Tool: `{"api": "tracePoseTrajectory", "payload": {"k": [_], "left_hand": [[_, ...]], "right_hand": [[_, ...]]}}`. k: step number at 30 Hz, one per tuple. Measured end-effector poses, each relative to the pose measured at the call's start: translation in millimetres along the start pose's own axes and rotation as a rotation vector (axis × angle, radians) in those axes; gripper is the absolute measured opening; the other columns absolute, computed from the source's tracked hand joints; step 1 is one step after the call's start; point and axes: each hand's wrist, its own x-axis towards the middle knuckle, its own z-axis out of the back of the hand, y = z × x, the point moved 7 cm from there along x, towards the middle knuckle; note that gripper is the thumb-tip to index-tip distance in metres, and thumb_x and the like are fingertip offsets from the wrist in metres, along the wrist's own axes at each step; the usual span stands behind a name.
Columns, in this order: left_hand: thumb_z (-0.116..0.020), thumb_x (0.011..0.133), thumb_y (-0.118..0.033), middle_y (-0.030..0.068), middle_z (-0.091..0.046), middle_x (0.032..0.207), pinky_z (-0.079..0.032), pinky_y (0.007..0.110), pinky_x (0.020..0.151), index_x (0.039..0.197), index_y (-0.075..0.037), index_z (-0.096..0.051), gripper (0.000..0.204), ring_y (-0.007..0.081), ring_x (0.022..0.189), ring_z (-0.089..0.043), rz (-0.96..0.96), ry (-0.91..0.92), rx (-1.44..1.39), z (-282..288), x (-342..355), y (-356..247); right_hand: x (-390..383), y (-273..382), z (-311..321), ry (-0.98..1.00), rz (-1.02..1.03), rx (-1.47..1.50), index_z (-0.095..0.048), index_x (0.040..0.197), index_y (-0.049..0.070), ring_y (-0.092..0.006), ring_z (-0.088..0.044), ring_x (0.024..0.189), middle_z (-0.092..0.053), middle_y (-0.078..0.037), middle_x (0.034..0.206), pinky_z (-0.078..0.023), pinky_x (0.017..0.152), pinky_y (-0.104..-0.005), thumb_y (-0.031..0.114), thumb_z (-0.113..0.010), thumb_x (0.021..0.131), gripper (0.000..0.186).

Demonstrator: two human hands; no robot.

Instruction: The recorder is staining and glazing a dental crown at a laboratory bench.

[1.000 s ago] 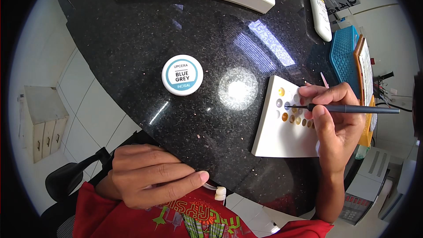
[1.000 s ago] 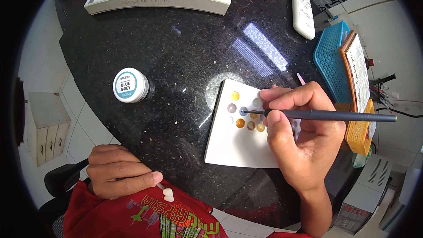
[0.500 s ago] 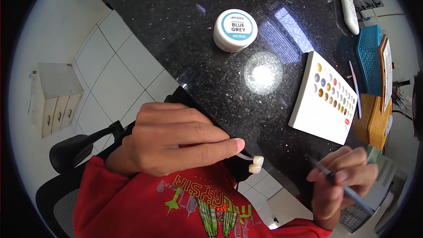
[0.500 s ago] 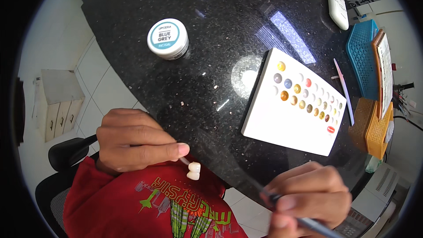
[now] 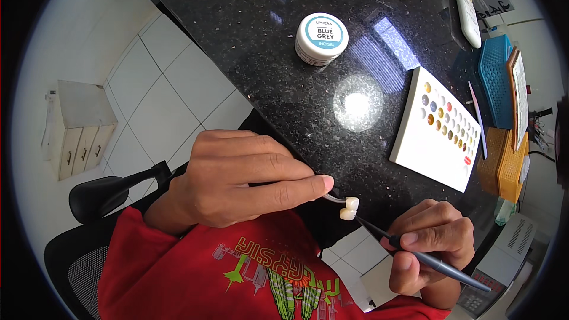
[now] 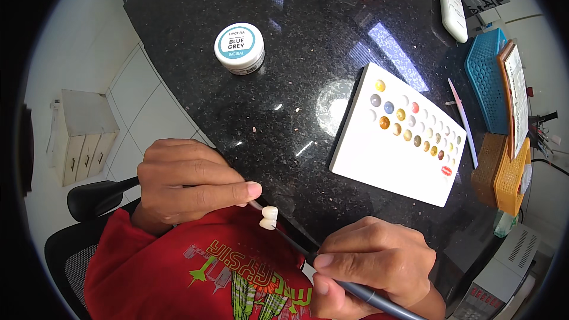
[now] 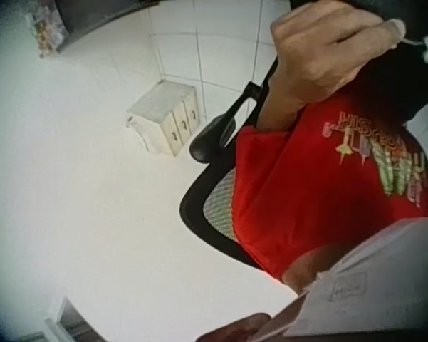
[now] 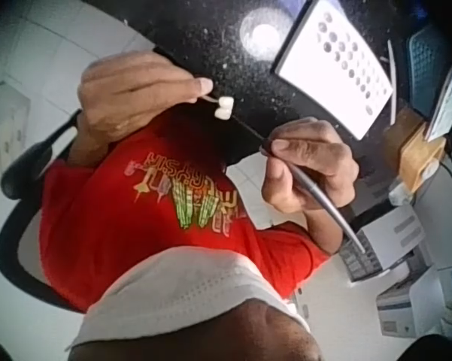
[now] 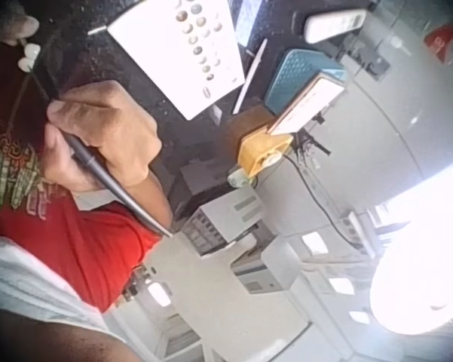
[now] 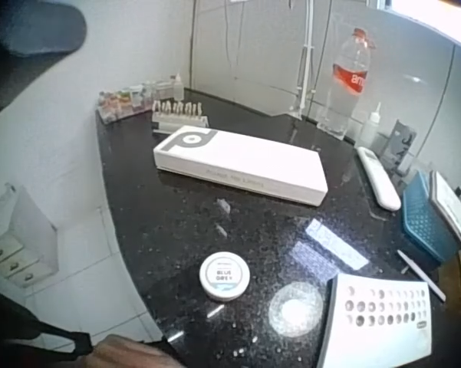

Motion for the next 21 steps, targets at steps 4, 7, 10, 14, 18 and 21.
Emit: {"api": "tracePoseTrajectory", "payload": {"k": [4, 7, 10, 14, 18, 21], "left_hand": [[-0.072, 0.067, -0.012, -0.0017, -0.065, 0.068, -0.047, 0.020, 0.046, 0.084, -0.013, -0.072, 0.017, 0.0098, 0.055, -0.060, 0.020, 0.010, -0.003, 0.7, 0.2, 0.1], [-0.073, 0.066, -0.012, -0.0017, -0.065, 0.069, -0.047, 0.020, 0.046, 0.085, -0.013, -0.072, 0.019, 0.0102, 0.056, -0.060, 0.027, 0.030, -0.002, 1.1, 1.2, -0.3], [-0.074, 0.065, -0.012, -0.0016, -0.065, 0.070, -0.047, 0.020, 0.046, 0.086, -0.013, -0.072, 0.021, 0.0107, 0.056, -0.060, 0.028, 0.048, -0.003, 0.4, 0.1, 0.4], [-0.074, 0.066, -0.012, -0.0015, -0.066, 0.071, -0.047, 0.020, 0.046, 0.087, -0.013, -0.072, 0.021, 0.0109, 0.057, -0.060, 0.024, 0.046, -0.008, -0.5, -1.0, 0.9], [-0.073, 0.067, -0.011, -0.0012, -0.065, 0.072, -0.048, 0.021, 0.046, 0.086, -0.012, -0.072, 0.019, 0.0109, 0.057, -0.060, 0.034, 0.064, -0.028, -0.4, 0.7, 2.2], [-0.065, 0.075, -0.013, 0.0025, -0.065, 0.073, -0.047, 0.019, 0.045, 0.088, -0.006, -0.071, 0.016, 0.0112, 0.059, -0.063, -0.045, 0.049, -0.040, 1.5, -0.2, -0.5]], "right_hand": [[1.6, 0.2, -0.2, 0.008, -0.016, -0.007, -0.049, 0.088, 0.002, -0.0127, -0.056, 0.056, -0.054, -0.009, 0.073, -0.050, 0.050, -0.0222, 0.007, -0.065, 0.076, 0.020], [5.4, -0.7, 1.0, 0.042, -0.022, 0.000, -0.049, 0.087, 0.001, -0.0125, -0.056, 0.055, -0.053, -0.009, 0.073, -0.050, 0.049, -0.0222, 0.007, -0.065, 0.076, 0.021], [4.5, -2.9, 0.8, 0.066, -0.030, 0.011, -0.049, 0.087, 0.001, -0.0125, -0.056, 0.054, -0.053, -0.009, 0.073, -0.050, 0.049, -0.0221, 0.006, -0.065, 0.075, 0.021], [2.0, -3.2, 3.8, 0.043, -0.031, 0.015, -0.049, 0.087, 0.000, -0.0129, -0.058, 0.055, -0.053, -0.009, 0.073, -0.050, 0.049, -0.0216, 0.005, -0.064, 0.074, 0.021], [1.2, -1.7, 0.2, 0.016, 0.007, 0.018, -0.049, 0.088, 0.000, -0.0131, -0.058, 0.055, -0.053, -0.010, 0.073, -0.050, 0.049, -0.0212, 0.005, -0.064, 0.074, 0.021], [2.6, -0.9, -1.1, 0.031, 0.014, 0.026, -0.049, 0.088, 0.000, -0.0129, -0.057, 0.055, -0.053, -0.010, 0.073, -0.050, 0.048, -0.0212, 0.005, -0.064, 0.074, 0.021]]}}
